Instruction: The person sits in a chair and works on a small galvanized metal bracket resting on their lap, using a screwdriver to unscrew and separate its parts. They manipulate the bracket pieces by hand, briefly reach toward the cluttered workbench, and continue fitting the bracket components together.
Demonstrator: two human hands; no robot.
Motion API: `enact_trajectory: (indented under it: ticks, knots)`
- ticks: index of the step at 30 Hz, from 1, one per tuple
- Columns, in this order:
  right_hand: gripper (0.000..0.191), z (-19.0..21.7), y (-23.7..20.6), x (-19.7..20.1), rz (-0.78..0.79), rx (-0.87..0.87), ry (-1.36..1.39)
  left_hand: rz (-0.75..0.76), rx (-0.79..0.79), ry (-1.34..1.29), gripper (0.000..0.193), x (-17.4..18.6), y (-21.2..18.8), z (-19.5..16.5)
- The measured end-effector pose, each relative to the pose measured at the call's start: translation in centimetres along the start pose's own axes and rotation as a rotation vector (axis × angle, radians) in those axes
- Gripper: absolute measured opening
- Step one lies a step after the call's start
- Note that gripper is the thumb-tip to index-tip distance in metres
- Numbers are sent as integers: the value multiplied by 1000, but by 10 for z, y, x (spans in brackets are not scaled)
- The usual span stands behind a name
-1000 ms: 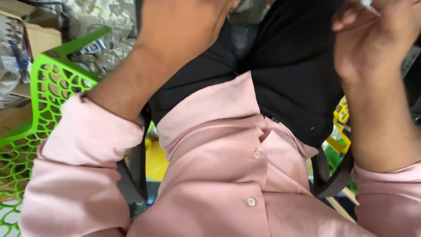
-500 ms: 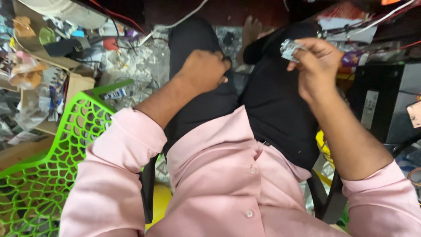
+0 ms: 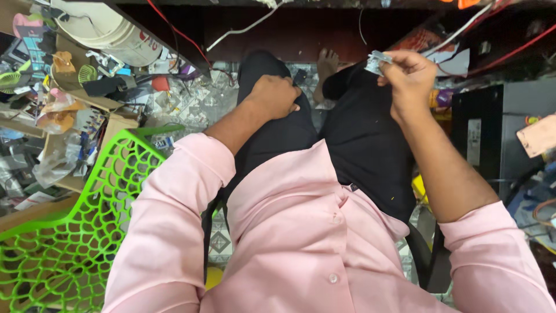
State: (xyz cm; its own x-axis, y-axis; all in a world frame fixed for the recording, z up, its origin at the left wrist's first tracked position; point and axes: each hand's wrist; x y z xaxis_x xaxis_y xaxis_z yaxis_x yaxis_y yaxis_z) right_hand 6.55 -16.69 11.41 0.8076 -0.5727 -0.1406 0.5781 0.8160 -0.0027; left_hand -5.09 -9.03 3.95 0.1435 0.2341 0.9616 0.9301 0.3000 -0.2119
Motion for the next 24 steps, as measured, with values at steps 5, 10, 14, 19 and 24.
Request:
enact_trajectory:
  ticks: [5,10,14,19,24]
  knots:
    - [12,-53,-32,40,-65,-32,-43,0,33,-85,33,-52,-26,-16]
    - [14,-146,-89,96,-73,-149,-71,-14,116,-132,27,-152,-79,-46]
    - [9,-210,-167,153,-2,-120,-141,4,156,-83,25,-224,-128,-80]
    - [3,-244,-229,215,-37,-108,-91,29,144,-74,20,-283,-155,-113]
    - [7,-262,-236,231,-163,-169,-96,167,111,-114,42,-306,-160,-119]
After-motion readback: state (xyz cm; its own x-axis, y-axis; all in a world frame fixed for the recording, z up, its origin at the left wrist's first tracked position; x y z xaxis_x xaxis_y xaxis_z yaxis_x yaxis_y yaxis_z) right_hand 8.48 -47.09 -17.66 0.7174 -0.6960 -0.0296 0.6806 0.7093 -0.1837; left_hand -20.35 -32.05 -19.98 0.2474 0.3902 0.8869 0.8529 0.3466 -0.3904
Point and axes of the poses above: each hand's wrist, its own y-axis towards the middle knuckle, its own x-axis out of the back of the hand, z = x × y, and after that the axes turned 1 degree about y, right-handed
